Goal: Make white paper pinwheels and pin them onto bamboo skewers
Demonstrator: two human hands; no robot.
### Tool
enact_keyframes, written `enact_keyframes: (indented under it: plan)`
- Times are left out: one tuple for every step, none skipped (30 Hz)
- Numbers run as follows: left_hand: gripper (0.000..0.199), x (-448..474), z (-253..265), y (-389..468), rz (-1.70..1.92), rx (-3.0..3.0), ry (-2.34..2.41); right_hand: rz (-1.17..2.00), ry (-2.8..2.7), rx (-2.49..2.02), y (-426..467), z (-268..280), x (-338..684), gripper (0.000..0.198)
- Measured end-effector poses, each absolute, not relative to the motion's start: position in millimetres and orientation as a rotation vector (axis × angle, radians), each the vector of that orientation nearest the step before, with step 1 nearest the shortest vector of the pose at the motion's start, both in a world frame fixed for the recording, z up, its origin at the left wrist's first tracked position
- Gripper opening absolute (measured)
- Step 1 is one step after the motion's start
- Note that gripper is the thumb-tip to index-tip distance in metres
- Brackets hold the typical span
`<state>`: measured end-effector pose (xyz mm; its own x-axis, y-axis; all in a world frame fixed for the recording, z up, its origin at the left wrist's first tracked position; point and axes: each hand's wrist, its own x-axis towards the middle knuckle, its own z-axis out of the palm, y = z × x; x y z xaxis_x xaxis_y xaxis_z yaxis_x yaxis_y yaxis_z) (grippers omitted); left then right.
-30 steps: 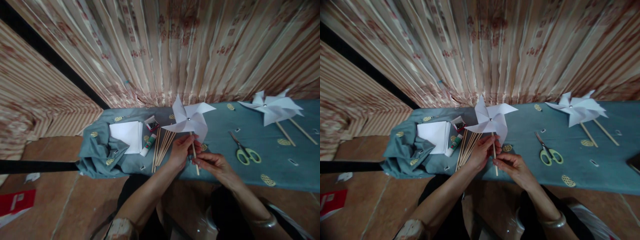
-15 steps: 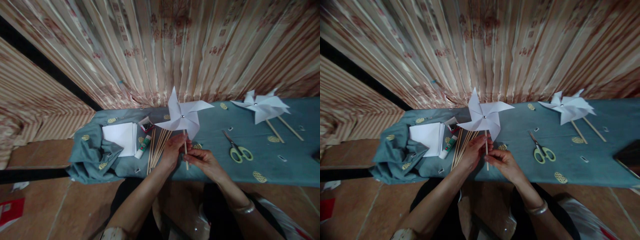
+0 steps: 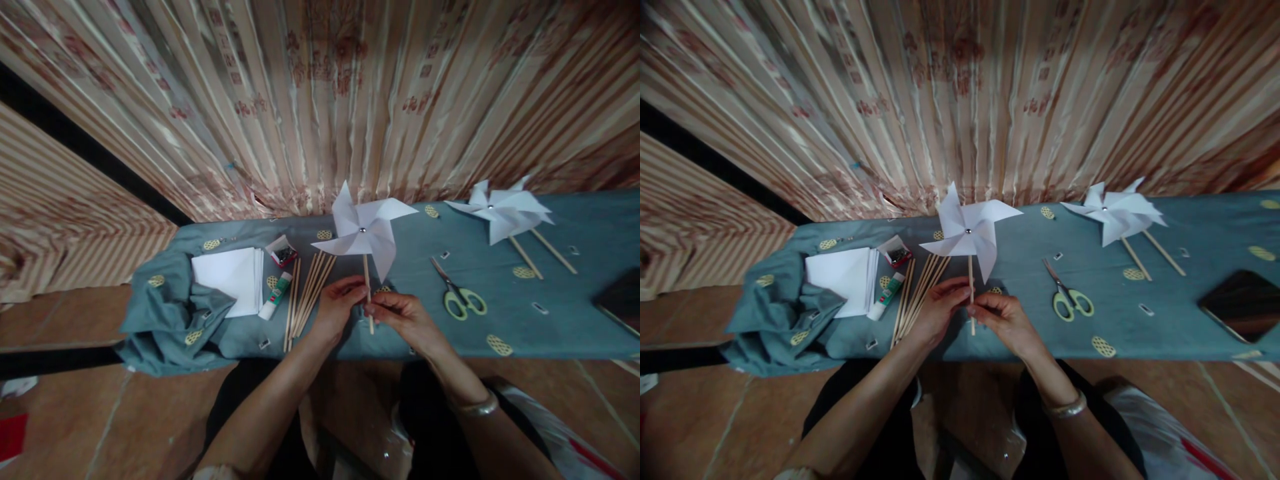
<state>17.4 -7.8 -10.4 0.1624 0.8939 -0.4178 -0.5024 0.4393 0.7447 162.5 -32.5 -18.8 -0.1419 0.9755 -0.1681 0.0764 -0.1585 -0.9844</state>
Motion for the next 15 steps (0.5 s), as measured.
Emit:
enact_keyframes:
  plan:
    - [0.036,17,-11,-8,1.049,0.499,0.961,1.408,-1.289,-1.306,-33,-19,162,0.037]
    - [0.036,17,-11,-8,1.044,0.501,0.964,1.405,-1.293,-1.307,-33,-19,162,0.037]
    - [0.036,17,-11,-7,1.044,0.502,0.968,1.406,-1.301,-1.309,-33,-19,162,0.038]
    - [0.036,17,-11,-7,1.045,0.502,0.972,1.413,-1.314,-1.312,-32,-19,163,0.039]
    - [0.035,17,-11,-6,1.049,0.501,0.978,1.422,-1.326,-1.315,-31,-18,165,0.039]
    - [0.035,17,-11,-6,1.052,0.501,0.984,1.429,-1.331,-1.321,-30,-17,167,0.038]
    - [0.034,17,-11,-5,1.055,0.503,0.989,1.430,-1.318,-1.329,-29,-15,171,0.038]
    - [0.034,17,-11,-5,1.054,0.508,0.990,1.416,-1.278,-1.338,-27,-14,175,0.037]
    - [0.033,18,-12,-5,1.052,0.516,0.991,1.385,-1.214,-1.344,-24,-13,179,0.038]
    - [0.032,19,-13,-5,1.048,0.527,0.991,1.338,-1.133,-1.349,-22,-12,183,0.039]
    - [0.032,19,-14,-5,1.044,0.538,0.991,1.284,-1.051,-1.350,-19,-12,187,0.040]
    - [0.032,20,-15,-5,1.039,0.548,0.992,1.236,-0.981,-1.346,-17,-11,190,0.041]
    - [0.032,22,-16,-6,1.034,0.557,0.994,1.201,-0.930,-1.338,-15,-11,192,0.041]
    - [0.032,23,-17,-6,1.030,0.564,0.996,1.184,-0.900,-1.329,-13,-12,193,0.041]
    - [0.033,24,-18,-7,1.025,0.572,0.998,1.183,-0.887,-1.319,-11,-12,193,0.041]
